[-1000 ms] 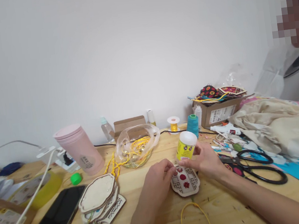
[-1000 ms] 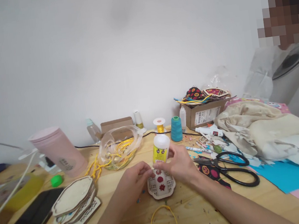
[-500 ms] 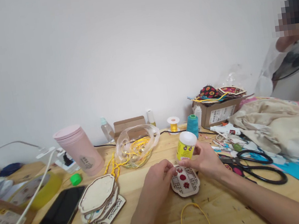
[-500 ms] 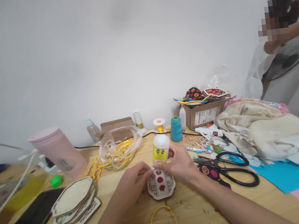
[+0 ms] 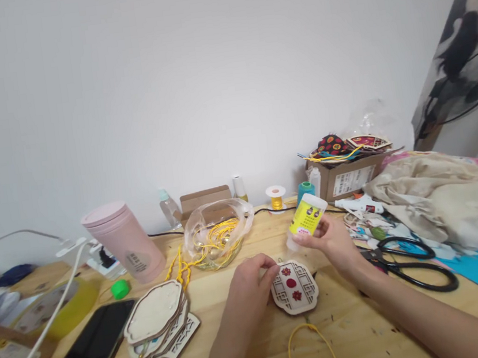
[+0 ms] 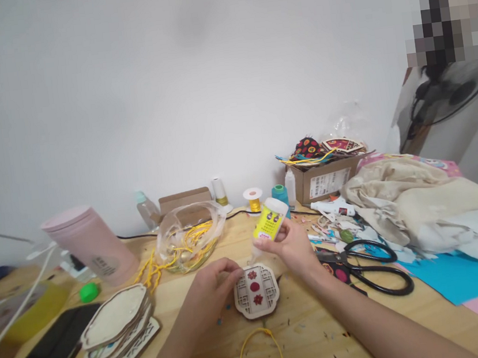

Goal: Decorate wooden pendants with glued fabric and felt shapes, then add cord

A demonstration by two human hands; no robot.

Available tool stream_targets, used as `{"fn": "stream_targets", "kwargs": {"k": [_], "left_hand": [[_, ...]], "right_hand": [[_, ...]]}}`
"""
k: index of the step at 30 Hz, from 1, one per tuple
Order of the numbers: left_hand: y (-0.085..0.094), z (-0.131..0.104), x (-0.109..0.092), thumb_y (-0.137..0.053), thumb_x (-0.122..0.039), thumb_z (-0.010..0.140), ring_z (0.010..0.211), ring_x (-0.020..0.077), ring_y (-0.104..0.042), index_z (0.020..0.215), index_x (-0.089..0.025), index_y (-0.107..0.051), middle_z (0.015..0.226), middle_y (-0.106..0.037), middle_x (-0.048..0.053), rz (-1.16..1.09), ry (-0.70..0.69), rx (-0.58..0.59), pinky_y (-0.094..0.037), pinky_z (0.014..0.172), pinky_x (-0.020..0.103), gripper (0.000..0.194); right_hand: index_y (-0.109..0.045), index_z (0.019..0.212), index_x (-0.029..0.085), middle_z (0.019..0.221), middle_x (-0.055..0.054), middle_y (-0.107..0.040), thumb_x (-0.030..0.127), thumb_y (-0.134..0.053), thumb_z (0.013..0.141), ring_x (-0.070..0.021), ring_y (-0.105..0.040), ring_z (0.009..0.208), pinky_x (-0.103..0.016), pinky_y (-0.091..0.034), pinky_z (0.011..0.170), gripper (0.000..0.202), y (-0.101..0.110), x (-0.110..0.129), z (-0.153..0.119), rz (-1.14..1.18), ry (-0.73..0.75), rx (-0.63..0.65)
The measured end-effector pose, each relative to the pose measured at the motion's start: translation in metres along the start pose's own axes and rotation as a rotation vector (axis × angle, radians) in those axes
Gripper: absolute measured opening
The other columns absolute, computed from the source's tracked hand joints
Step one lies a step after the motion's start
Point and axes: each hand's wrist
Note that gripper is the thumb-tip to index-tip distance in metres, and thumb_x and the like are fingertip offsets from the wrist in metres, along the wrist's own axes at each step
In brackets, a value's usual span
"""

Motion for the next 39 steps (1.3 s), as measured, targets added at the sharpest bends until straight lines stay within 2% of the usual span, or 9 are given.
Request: {"fn": "stream_targets", "kwargs": {"k": [3,6,9,12,20,28,31,35,39], "left_hand": [[-0.002,0.004,0.003,-0.047,-0.031,0.074,0.079,0.0184,-0.057,0.072,-0.021,-0.062,0.078,-0.065,0.002,-0.014,-0.013,-0.032,-0.041,0.073,0.03,0.018],[-0.006,0.008,0.008,-0.051,-0.029,0.073,0.086,0.0178,-0.056,0.076,-0.02,-0.064,0.086,-0.065,0.003,-0.031,-0.026,-0.065,-0.04,0.08,0.03,0.016],[-0.012,0.011,0.012,-0.052,-0.028,0.073,0.088,0.0171,-0.056,0.076,-0.02,-0.066,0.091,-0.064,0.004,-0.039,-0.035,-0.077,-0.04,0.083,0.03,0.016],[-0.019,0.015,0.012,-0.055,-0.027,0.071,0.089,0.0177,-0.056,0.071,-0.021,-0.068,0.092,-0.064,0.004,-0.023,-0.046,-0.065,-0.041,0.083,0.031,0.014],[-0.024,0.019,0.008,-0.058,-0.023,0.069,0.092,0.0211,-0.053,0.069,-0.025,-0.07,0.095,-0.063,0.005,0.077,-0.073,-0.034,-0.038,0.084,0.037,0.012],[-0.019,0.017,0.009,-0.049,-0.026,0.076,0.091,0.0191,-0.055,0.078,-0.023,-0.069,0.093,-0.065,0.004,0.059,-0.09,0.014,-0.04,0.084,0.034,0.02],[-0.015,0.014,0.011,-0.046,-0.027,0.078,0.093,0.0178,-0.055,0.087,-0.022,-0.067,0.096,-0.064,0.004,0.041,-0.107,0.029,-0.04,0.086,0.032,0.023],[-0.005,0.009,0.011,-0.047,-0.024,0.078,0.101,0.0178,-0.051,0.096,-0.024,-0.064,0.11,-0.057,0.005,0.079,-0.133,0.14,-0.038,0.089,0.031,0.025],[0.001,0.006,0.012,-0.047,-0.024,0.077,0.113,0.0205,-0.042,0.105,-0.03,-0.059,0.126,-0.045,0.007,0.236,-0.184,0.277,-0.033,0.095,0.035,0.031]], "right_hand": [[-0.062,0.067,0.012,0.062,0.0,-0.068,0.009,-0.077,0.045,-0.0106,-0.06,0.055,-0.016,-0.048,0.053,0.026,0.004,0.001,0.002,0.088,-0.028,-0.034],[-0.061,0.071,0.014,0.065,0.0,-0.068,0.018,-0.073,0.056,-0.0115,-0.061,0.057,-0.019,-0.05,0.054,0.019,0.008,0.004,0.005,0.232,-0.104,-0.054],[-0.059,0.075,0.016,0.068,-0.001,-0.069,0.022,-0.062,0.067,-0.0118,-0.063,0.057,-0.021,-0.052,0.054,0.011,0.012,0.009,0.007,0.387,-0.192,-0.063],[-0.056,0.078,0.016,0.066,-0.002,-0.069,0.021,-0.055,0.073,-0.0118,-0.063,0.055,-0.021,-0.053,0.053,0.007,0.013,0.013,0.008,0.493,-0.242,-0.054],[-0.055,0.082,0.014,0.066,-0.004,-0.068,0.018,-0.051,0.076,-0.0137,-0.064,0.054,-0.022,-0.054,0.05,0.008,0.012,0.014,0.006,0.599,-0.279,-0.023],[-0.054,0.081,0.016,0.065,-0.003,-0.067,0.02,-0.052,0.076,-0.0128,-0.063,0.051,-0.021,-0.053,0.05,0.007,0.012,0.016,0.006,0.63,-0.302,-0.013],[-0.054,0.081,0.015,0.064,-0.003,-0.067,0.02,-0.052,0.076,-0.0125,-0.062,0.05,-0.021,-0.053,0.05,0.007,0.012,0.016,0.006,0.635,-0.302,-0.01],[-0.054,0.082,0.015,0.064,-0.003,-0.068,0.02,-0.049,0.079,-0.0122,-0.063,0.05,-0.02,-0.053,0.049,0.008,0.015,0.016,0.008,0.642,-0.297,-0.024],[-0.054,0.081,0.014,0.062,-0.004,-0.067,0.021,-0.048,0.08,-0.0115,-0.062,0.048,-0.019,-0.053,0.047,0.009,0.018,0.016,0.011,0.653,-0.311,-0.053]]}}
Point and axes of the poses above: each hand's wrist, its own z-axis towards the middle knuckle, its own y-axis out of the back of the hand, x = y × z
